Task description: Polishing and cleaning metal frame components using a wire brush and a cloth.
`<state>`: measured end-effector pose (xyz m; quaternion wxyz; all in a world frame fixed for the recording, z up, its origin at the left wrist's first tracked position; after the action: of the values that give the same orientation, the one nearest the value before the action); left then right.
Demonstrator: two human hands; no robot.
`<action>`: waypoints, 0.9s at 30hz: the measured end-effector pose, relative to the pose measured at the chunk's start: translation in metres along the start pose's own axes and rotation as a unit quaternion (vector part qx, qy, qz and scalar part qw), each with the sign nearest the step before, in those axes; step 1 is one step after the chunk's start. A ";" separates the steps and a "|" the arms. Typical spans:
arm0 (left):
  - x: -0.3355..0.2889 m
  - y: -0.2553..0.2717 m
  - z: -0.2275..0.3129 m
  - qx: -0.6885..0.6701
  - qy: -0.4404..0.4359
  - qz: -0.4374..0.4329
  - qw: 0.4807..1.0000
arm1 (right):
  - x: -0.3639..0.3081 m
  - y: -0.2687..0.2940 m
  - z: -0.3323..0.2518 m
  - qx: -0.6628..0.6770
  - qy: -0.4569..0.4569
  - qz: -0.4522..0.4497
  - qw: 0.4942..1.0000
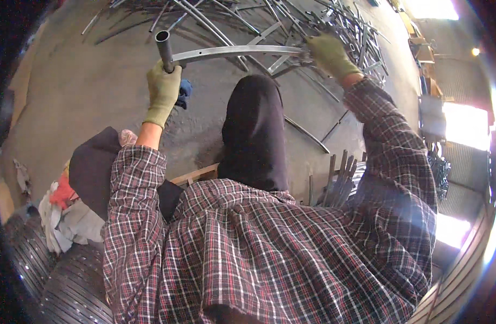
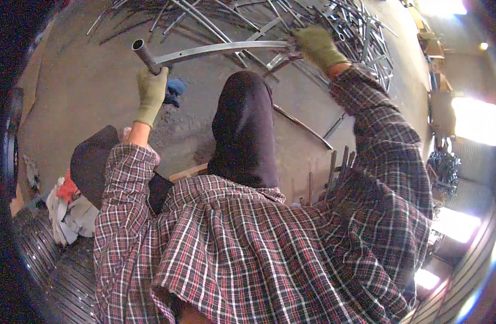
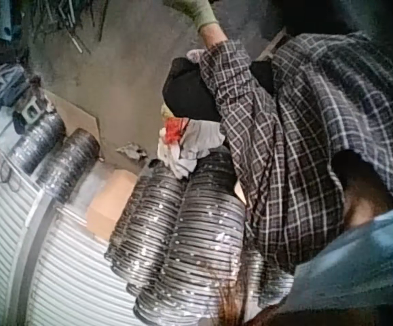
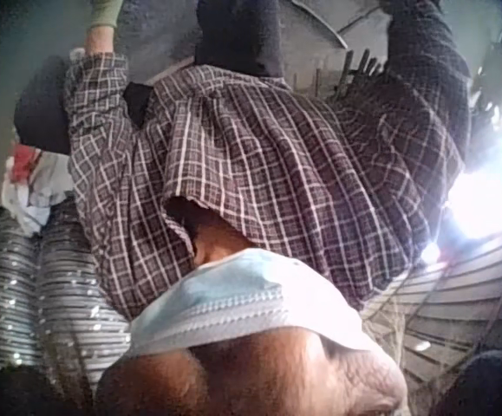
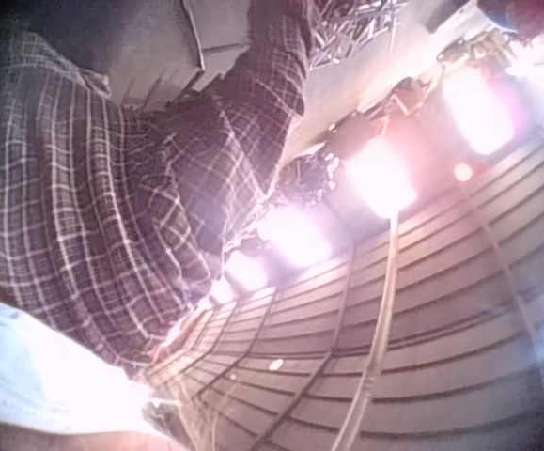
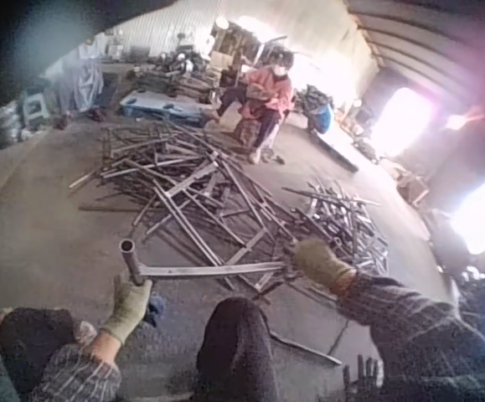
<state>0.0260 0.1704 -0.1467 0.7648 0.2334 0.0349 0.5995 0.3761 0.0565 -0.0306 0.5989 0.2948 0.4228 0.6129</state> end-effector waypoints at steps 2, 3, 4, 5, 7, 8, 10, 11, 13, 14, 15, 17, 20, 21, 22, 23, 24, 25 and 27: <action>0.007 -0.004 0.002 0.032 0.028 0.001 0.999 | 0.007 -0.003 0.005 -0.038 -0.026 -0.059 0.997; 0.006 0.002 -0.007 0.069 0.061 0.003 0.996 | 0.030 0.007 -0.015 0.021 -0.021 -0.119 0.992; 0.005 0.000 -0.005 0.019 0.017 0.016 1.000 | 0.044 0.012 -0.034 0.073 -0.022 -0.185 0.980; 0.005 -0.006 -0.005 0.013 0.012 0.014 1.000 | 0.055 0.018 -0.058 0.101 -0.010 -0.015 0.995; -0.004 -0.001 -0.014 -0.062 -0.009 0.026 0.998 | 0.084 0.061 -0.150 0.127 0.087 0.084 0.985; -0.003 -0.001 -0.010 -0.064 -0.011 0.023 0.998 | 0.084 0.056 -0.139 0.149 0.055 0.070 0.985; -0.005 0.008 -0.011 0.046 0.052 0.039 0.997 | 0.066 0.042 -0.102 0.150 -0.009 -0.062 0.987; 0.000 0.003 -0.019 0.002 0.083 -0.016 0.996 | 0.044 0.032 -0.067 0.138 0.022 -0.026 0.990; -0.008 -0.003 -0.016 0.015 0.065 -0.007 0.998 | 0.003 0.004 -0.004 0.022 -0.029 -0.120 0.992; -0.005 -0.011 -0.008 0.022 0.037 0.001 0.999 | -0.014 -0.015 0.024 -0.030 -0.043 -0.129 0.990; -0.010 -0.018 0.002 -0.014 0.025 0.003 1.000 | -0.008 -0.018 0.020 -0.060 -0.026 -0.158 0.985; -0.004 -0.017 -0.004 0.036 0.064 0.018 0.997 | 0.005 -0.011 0.007 -0.012 0.006 -0.089 0.996; -0.001 -0.014 -0.025 0.006 0.097 0.010 0.995 | 0.077 0.023 -0.110 0.092 0.043 -0.024 0.995; 0.001 -0.004 -0.018 0.046 0.057 0.031 0.997 | 0.078 0.035 -0.112 0.125 0.025 -0.023 0.992; -0.002 -0.002 -0.011 0.083 0.018 0.045 0.995 | 0.072 0.041 -0.111 0.159 0.001 -0.028 0.987; -0.001 -0.001 -0.021 0.049 0.054 0.029 0.997 | 0.057 0.038 -0.091 0.148 -0.014 -0.033 0.988; 0.001 -0.002 -0.028 0.013 0.090 0.014 0.996 | 0.039 0.036 -0.062 0.132 -0.026 -0.065 0.989; 0.000 -0.006 -0.008 -0.037 0.097 -0.020 0.994 | 0.012 -0.003 -0.017 0.035 -0.059 -0.090 0.994; -0.006 -0.020 -0.004 0.011 0.059 -0.010 0.998 | -0.031 -0.037 0.030 -0.026 -0.022 -0.098 0.995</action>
<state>0.0410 0.1626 -0.1591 0.7650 0.2056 0.0889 0.6039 0.4230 0.0282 -0.0440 0.6728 0.2491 0.4202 0.5556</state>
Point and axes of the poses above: each hand's wrist, its own x-axis towards the middle knuckle, its own y-axis out of the back of the hand, z = x × y, the point moved 6 cm from there along x, towards the middle knuckle, and after that the axes turned 5 degrees about -z, right-handed, at the moved point
